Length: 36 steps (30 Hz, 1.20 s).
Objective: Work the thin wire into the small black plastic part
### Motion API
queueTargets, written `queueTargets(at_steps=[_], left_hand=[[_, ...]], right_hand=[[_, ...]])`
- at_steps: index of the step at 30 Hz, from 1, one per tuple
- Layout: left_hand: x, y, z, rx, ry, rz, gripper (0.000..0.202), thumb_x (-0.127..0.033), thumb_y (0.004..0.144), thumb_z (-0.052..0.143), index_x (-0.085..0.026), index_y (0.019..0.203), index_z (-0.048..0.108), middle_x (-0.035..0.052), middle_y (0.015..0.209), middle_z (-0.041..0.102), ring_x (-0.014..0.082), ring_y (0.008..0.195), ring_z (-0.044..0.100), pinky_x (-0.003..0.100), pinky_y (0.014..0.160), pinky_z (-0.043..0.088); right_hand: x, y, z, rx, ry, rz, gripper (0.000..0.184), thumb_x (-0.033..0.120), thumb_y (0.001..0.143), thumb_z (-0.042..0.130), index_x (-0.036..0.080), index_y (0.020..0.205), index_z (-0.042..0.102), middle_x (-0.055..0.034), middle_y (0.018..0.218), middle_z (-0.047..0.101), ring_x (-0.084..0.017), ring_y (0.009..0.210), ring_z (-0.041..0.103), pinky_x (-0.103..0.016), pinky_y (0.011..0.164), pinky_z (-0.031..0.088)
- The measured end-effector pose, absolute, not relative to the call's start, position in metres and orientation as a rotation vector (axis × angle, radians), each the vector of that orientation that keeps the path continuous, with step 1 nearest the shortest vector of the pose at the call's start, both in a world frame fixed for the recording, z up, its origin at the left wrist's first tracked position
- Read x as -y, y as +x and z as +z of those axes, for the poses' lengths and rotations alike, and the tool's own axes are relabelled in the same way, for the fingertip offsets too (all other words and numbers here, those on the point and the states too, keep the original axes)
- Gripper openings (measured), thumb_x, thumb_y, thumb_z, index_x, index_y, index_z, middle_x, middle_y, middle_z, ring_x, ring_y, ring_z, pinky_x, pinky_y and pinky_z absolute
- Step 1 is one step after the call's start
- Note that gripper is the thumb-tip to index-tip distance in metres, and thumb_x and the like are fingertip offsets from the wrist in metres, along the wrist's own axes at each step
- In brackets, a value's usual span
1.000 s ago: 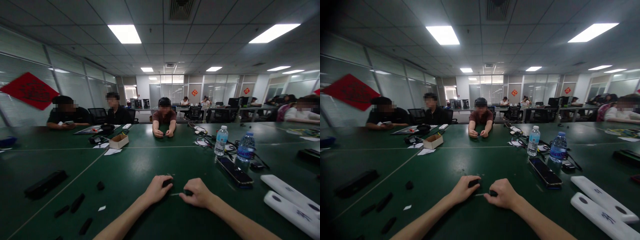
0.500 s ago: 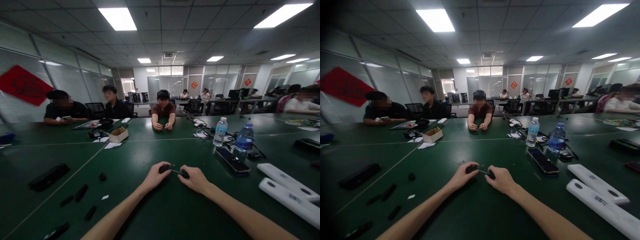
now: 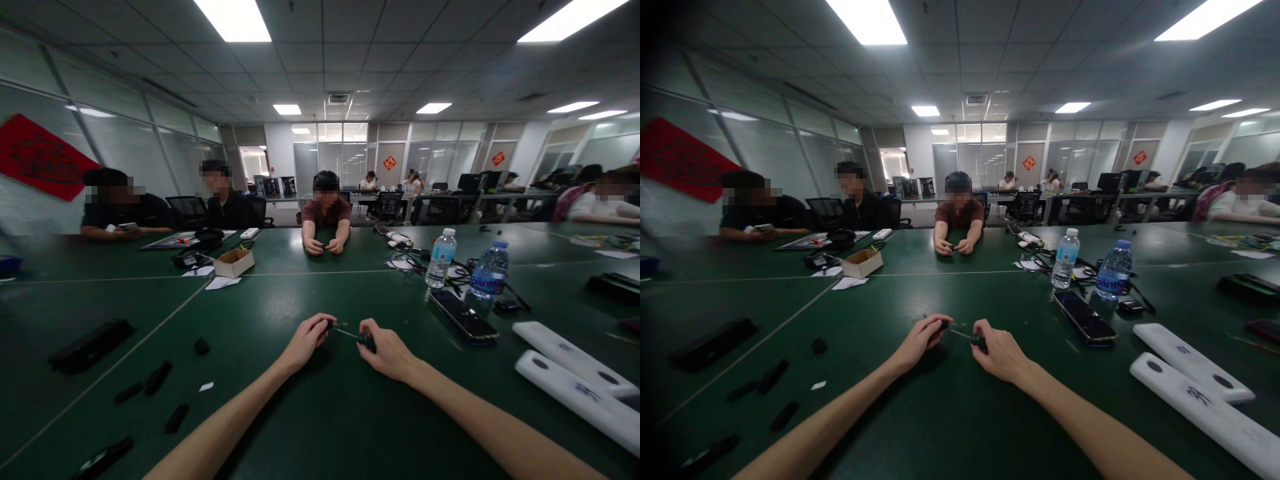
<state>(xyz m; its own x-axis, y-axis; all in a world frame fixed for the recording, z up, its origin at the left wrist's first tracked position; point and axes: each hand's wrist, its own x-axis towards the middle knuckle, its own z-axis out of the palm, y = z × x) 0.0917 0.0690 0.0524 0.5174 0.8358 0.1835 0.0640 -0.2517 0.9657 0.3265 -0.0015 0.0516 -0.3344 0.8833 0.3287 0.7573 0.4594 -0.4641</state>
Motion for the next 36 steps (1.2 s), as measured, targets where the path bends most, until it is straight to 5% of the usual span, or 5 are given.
queueTargets(at_steps=[6,17,29,36], left_hand=[[-0.071,0.09,0.052,-0.714,1.649,0.912,0.035,-0.037,0.087,0.051,-0.018,0.114,0.062,0.0027,0.085,0.06,0.0104,0.062,0.049,0.02,0.052,0.034],[-0.081,0.087,0.045,-0.685,1.449,0.945,0.05,-0.042,0.079,0.068,-0.017,0.121,0.058,0.0078,0.103,0.064,0.0128,0.072,0.06,0.023,0.057,0.048],[-0.081,0.082,0.048,-0.607,1.359,0.843,0.048,-0.033,0.077,0.073,-0.014,0.119,0.059,0.0094,0.096,0.065,0.0161,0.075,0.065,0.029,0.065,0.054],[-0.084,0.083,0.045,-0.64,1.307,0.843,0.038,-0.032,0.072,0.079,-0.009,0.099,0.064,0.0077,0.086,0.066,0.0163,0.074,0.066,0.033,0.072,0.056]], right_hand=[[0.004,0.325,0.058,2.176,-1.34,0.282,0.018,0.028,0.091,0.054,0.021,0.106,0.048,-0.0009,0.088,0.061,-0.014,0.068,0.06,-0.023,0.059,0.047],[0.005,0.323,0.062,2.236,-1.297,0.224,0.022,0.029,0.09,0.057,0.021,0.11,0.055,-0.0021,0.094,0.064,-0.015,0.075,0.06,-0.025,0.067,0.047],[0.005,0.323,0.061,2.226,-1.251,0.256,0.02,0.029,0.09,0.058,0.021,0.109,0.057,-0.0018,0.096,0.064,-0.015,0.077,0.06,-0.025,0.068,0.047],[0.005,0.323,0.059,2.217,-1.284,0.225,0.02,0.029,0.09,0.058,0.022,0.108,0.057,-0.0006,0.093,0.064,-0.015,0.075,0.06,-0.025,0.066,0.047]])
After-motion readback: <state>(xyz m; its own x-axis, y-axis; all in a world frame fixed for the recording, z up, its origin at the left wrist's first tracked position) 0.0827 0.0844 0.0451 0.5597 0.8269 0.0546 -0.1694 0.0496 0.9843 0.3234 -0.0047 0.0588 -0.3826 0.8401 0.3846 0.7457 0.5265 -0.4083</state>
